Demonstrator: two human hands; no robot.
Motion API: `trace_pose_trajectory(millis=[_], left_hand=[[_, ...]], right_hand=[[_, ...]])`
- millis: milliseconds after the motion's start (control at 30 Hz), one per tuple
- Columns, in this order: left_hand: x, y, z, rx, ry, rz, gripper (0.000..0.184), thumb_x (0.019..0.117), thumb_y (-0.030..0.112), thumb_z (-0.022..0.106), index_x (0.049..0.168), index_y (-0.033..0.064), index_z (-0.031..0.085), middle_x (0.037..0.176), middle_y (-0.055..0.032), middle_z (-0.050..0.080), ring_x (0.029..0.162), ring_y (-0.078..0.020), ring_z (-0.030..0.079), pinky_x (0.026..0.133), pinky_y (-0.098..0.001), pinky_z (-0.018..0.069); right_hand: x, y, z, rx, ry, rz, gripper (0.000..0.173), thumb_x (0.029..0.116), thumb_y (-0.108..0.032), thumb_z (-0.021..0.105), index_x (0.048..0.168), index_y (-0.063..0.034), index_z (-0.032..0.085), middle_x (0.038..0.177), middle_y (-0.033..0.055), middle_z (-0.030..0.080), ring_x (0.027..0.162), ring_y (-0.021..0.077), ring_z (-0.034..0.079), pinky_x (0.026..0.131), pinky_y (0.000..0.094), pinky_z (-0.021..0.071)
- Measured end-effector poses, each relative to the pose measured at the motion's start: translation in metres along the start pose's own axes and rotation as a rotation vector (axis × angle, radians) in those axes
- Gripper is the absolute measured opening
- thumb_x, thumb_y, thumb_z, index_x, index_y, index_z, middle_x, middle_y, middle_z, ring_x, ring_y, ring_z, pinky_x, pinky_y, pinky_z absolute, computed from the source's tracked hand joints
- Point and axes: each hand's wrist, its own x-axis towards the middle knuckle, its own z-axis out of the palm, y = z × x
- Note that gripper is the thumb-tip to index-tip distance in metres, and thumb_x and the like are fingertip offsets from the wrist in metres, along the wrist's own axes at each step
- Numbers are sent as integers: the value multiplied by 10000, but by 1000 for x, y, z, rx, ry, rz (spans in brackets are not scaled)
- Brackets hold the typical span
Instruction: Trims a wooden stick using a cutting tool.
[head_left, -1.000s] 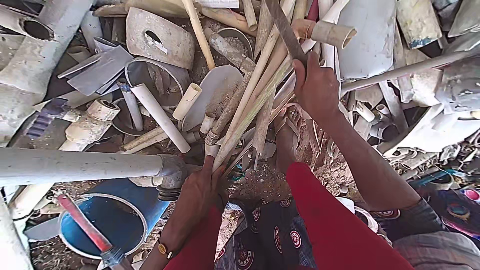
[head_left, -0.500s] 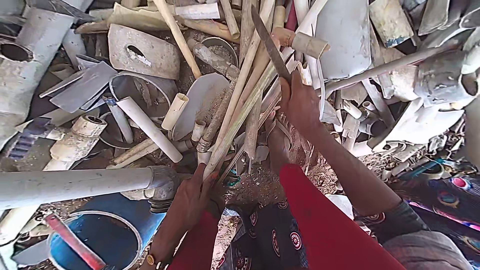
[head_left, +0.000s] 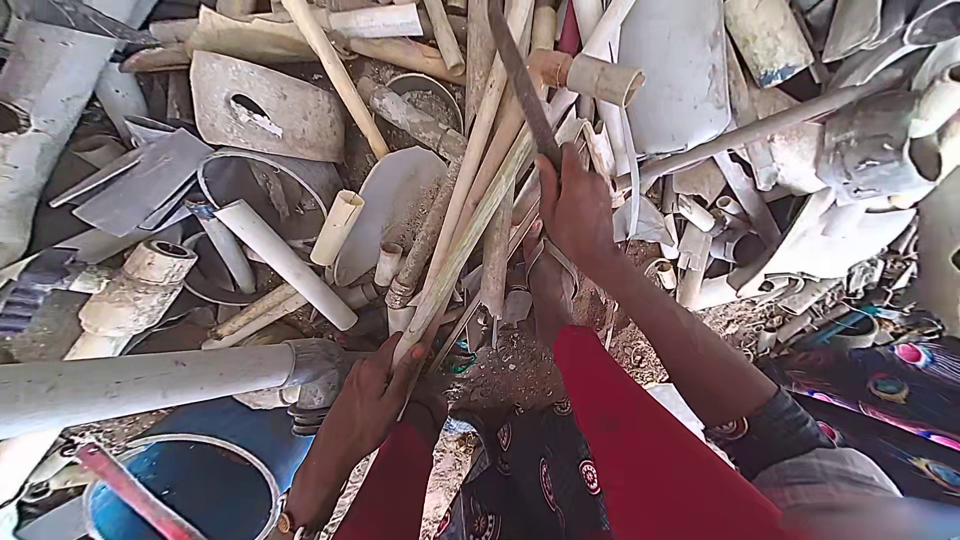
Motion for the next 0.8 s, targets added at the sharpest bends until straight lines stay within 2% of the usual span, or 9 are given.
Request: trace_pose_trajectory(millis=[100, 200, 267, 333, 400, 467, 633, 700, 800], left_hand=[[1, 0, -1, -5, -6, 5, 817, 983, 748, 245, 1143, 67, 666, 746, -26, 606, 681, -126, 614, 623, -374, 507], [1, -3, -2, -9, -14, 16, 807, 983, 752, 251, 1130, 73, 663, 742, -15, 600, 675, -114, 610, 618, -367, 508], [1, -2, -3, -22, -23, 10, 807, 986, 745, 262, 1154, 66, 664, 771, -22, 618, 701, -111, 620, 644, -362, 516], [-1, 1, -3, -1, -13, 7, 811, 987, 744, 252, 1179, 66, 655, 774, -27, 623, 708, -119, 627, 650, -371, 520], [-6, 8, 3, 55, 49, 18, 820, 1006, 715, 247, 1212, 27, 644, 741, -73, 616, 675, -193, 631, 617, -427, 514], [-10, 13, 9, 130, 120, 26, 752, 1027, 663, 266, 1169, 22, 632, 674, -84, 575, 605, -242, 613, 556, -451, 502], [-7, 13, 12, 217, 143, 10, 706, 1020, 657, 306, 1148, 40, 625, 641, -78, 558, 575, -276, 608, 518, -473, 490], [-7, 15, 11, 252, 156, 7, 667, 1028, 617, 332, 1175, 34, 622, 652, -99, 579, 593, -312, 629, 531, -505, 499], [-10, 18, 14, 245, 166, 20, 609, 1043, 563, 370, 1173, 17, 606, 654, -98, 571, 574, -301, 620, 524, -486, 501]], right_hand=[[-41, 1, 11, -16, -36, -224, 353, 1092, -336, 467, 1047, -12, 600, 654, 119, 579, 544, 321, 625, 459, 465, 496], [-57, 6, 10, -100, -88, -348, 373, 1078, -368, 496, 1033, -23, 630, 704, 137, 595, 559, 334, 630, 458, 460, 489], [-43, 2, -5, -76, -115, -250, 367, 1103, -344, 451, 1068, -9, 597, 715, 167, 594, 585, 373, 640, 464, 494, 489], [-27, -22, -36, -1, -180, 18, 363, 1130, -341, 370, 1140, -19, 537, 745, 184, 580, 651, 392, 647, 526, 515, 512], [-18, -39, -52, 13, -178, 137, 347, 1135, -337, 349, 1162, -29, 508, 775, 189, 569, 699, 393, 652, 571, 510, 512], [-23, -28, -37, -14, -154, 57, 327, 1130, -330, 365, 1161, -34, 501, 732, 173, 567, 642, 383, 648, 511, 497, 511], [-66, -7, 4, -148, -151, -424, 245, 1028, -241, 544, 1056, -32, 669, 735, 140, 620, 565, 335, 646, 454, 464, 506], [-61, -3, 1, -170, -143, -453, 249, 1039, -249, 542, 1107, -52, 679, 746, 156, 622, 566, 352, 640, 447, 473, 492], [-28, 1, -15, -164, -88, -284, 307, 1097, -278, 449, 1147, -18, 604, 763, 197, 613, 603, 407, 642, 468, 515, 479]])
